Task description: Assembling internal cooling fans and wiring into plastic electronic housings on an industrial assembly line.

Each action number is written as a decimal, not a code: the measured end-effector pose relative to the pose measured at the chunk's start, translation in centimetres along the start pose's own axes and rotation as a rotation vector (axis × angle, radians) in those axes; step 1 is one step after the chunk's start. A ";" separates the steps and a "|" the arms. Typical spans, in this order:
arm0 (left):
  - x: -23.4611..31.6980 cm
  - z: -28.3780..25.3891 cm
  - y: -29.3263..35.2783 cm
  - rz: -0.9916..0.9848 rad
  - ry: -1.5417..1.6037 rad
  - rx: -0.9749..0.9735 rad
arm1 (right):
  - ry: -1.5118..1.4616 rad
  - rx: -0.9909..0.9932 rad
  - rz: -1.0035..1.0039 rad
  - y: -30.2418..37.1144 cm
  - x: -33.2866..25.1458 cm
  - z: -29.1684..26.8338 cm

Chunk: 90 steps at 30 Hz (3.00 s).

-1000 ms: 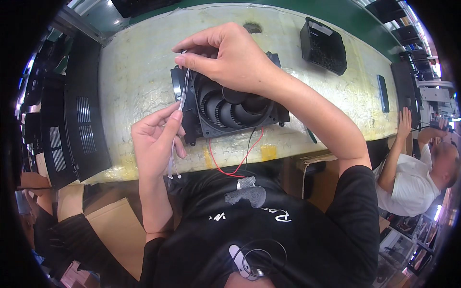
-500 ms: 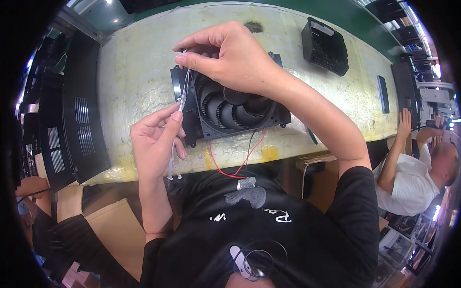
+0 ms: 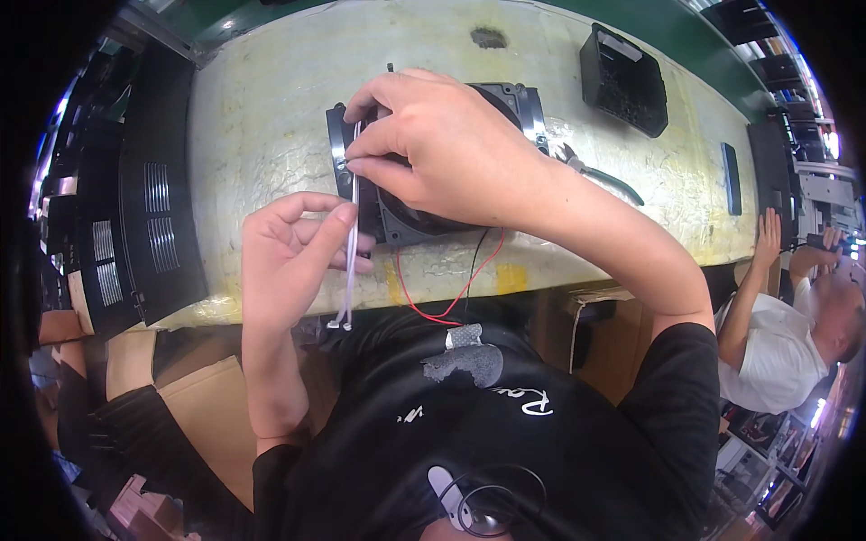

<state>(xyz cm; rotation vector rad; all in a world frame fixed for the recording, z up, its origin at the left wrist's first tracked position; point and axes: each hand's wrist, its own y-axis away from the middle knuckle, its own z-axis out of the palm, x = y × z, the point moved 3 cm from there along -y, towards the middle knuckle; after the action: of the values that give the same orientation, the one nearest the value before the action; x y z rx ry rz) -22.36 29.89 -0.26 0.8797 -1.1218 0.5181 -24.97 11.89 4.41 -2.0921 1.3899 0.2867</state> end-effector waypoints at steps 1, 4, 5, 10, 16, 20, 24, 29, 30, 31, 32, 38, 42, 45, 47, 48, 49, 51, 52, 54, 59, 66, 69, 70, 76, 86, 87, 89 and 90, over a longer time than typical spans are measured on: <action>-0.2 0.2 0.0 -0.044 -0.016 -0.046 | 0.011 0.018 -0.006 0.1 0.0 0.1; 0.0 0.3 0.3 -0.034 -0.318 -0.078 | 0.048 0.020 -0.008 0.0 -0.3 0.2; -0.3 0.4 0.4 -0.031 -0.378 -0.061 | 0.073 0.003 -0.005 -0.1 -0.5 0.2; -0.9 0.4 0.2 0.146 -0.630 0.097 | 0.096 -0.061 0.035 -0.5 -0.7 0.4; 0.2 0.1 0.3 0.293 -0.841 0.270 | 0.086 -0.052 0.028 -0.8 -0.5 0.7; 0.4 0.3 -0.1 0.183 -0.621 0.087 | 0.124 -0.070 -0.002 -1.2 -1.0 0.4; 0.5 0.8 0.1 0.211 -0.655 0.099 | 0.179 -0.098 -0.011 -1.1 -1.2 0.3; 0.7 1.5 0.6 0.164 -0.322 0.117 | 0.159 -0.142 0.015 -0.8 -1.4 0.1; 0.3 1.0 0.6 0.175 -0.234 0.136 | 0.176 -0.124 0.002 -0.7 -1.6 0.3; -0.1 0.8 0.3 0.190 -0.241 0.097 | 0.159 -0.117 0.006 -0.5 -1.3 0.5; -0.6 0.2 0.3 0.200 -0.130 0.063 | 0.126 -0.115 0.005 -0.3 -1.5 0.6; -1.2 -0.7 -0.2 0.192 0.058 -0.056 | 0.043 -0.117 0.001 0.3 -1.4 0.3; -0.8 -0.2 -1.0 0.134 -0.007 -0.115 | 0.023 -0.089 0.039 0.6 -1.0 0.3; -1.2 -0.1 -1.1 0.362 0.001 -0.181 | -0.008 -0.089 0.010 0.4 -1.1 0.7; -0.8 0.1 -0.7 0.371 -0.013 -0.155 | -0.030 -0.059 0.023 0.5 -1.0 0.9; -0.6 0.0 -0.2 0.387 -0.036 -0.161 | -0.045 -0.076 0.013 0.5 -1.1 1.1; -0.7 -0.3 -0.1 0.346 -0.016 -0.205 | -0.052 -0.060 0.022 0.6 -1.2 1.0; -0.9 -0.7 -0.4 0.293 0.092 -0.229 | -0.045 -0.060 0.045 0.5 -1.2 0.8; -1.1 -0.9 -0.4 0.247 0.190 -0.260 | -0.048 -0.064 0.049 0.4 -1.3 0.7; -1.1 -0.9 -0.3 0.214 0.234 -0.295 | -0.022 -0.095 0.064 0.2 -1.4 0.7; -1.6 -0.6 -0.4 0.276 0.170 -0.220 | 0.000 -0.110 0.068 0.4 -1.3 0.5; -1.5 -0.3 -0.5 0.360 0.205 -0.191 | -0.063 -0.128 0.085 0.5 -1.3 0.1; -1.4 -0.4 -0.5 0.363 0.234 -0.157 | -0.041 -0.131 0.084 0.3 -1.5 0.5; -1.6 -0.4 -0.6 0.339 0.214 -0.126 | -0.028 -0.128 0.098 0.3 -1.5 0.5; -1.6 -0.8 -0.9 0.288 0.111 -0.038 | -0.043 -0.139 0.124 0.2 -1.4 0.5; -1.1 -0.2 -1.4 0.185 0.186 -0.095 | -0.064 -0.183 0.138 -0.1 -1.6 0.3; -0.9 -0.3 -1.5 0.188 0.187 -0.093 | -0.056 -0.200 0.139 -0.2 -1.6 0.3; -0.9 -0.3 -1.7 0.162 0.210 -0.117 | -0.052 -0.221 0.140 -0.2 -1.5 0.5; -1.0 -0.3 -1.7 0.162 0.211 -0.114 | -0.063 -0.201 0.140 -0.1 -1.5 0.5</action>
<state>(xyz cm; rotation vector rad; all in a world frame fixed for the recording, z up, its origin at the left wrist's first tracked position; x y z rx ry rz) -21.28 29.22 -1.81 0.6229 -1.0227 0.6577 -25.45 13.34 4.74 -2.1275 1.5260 0.5659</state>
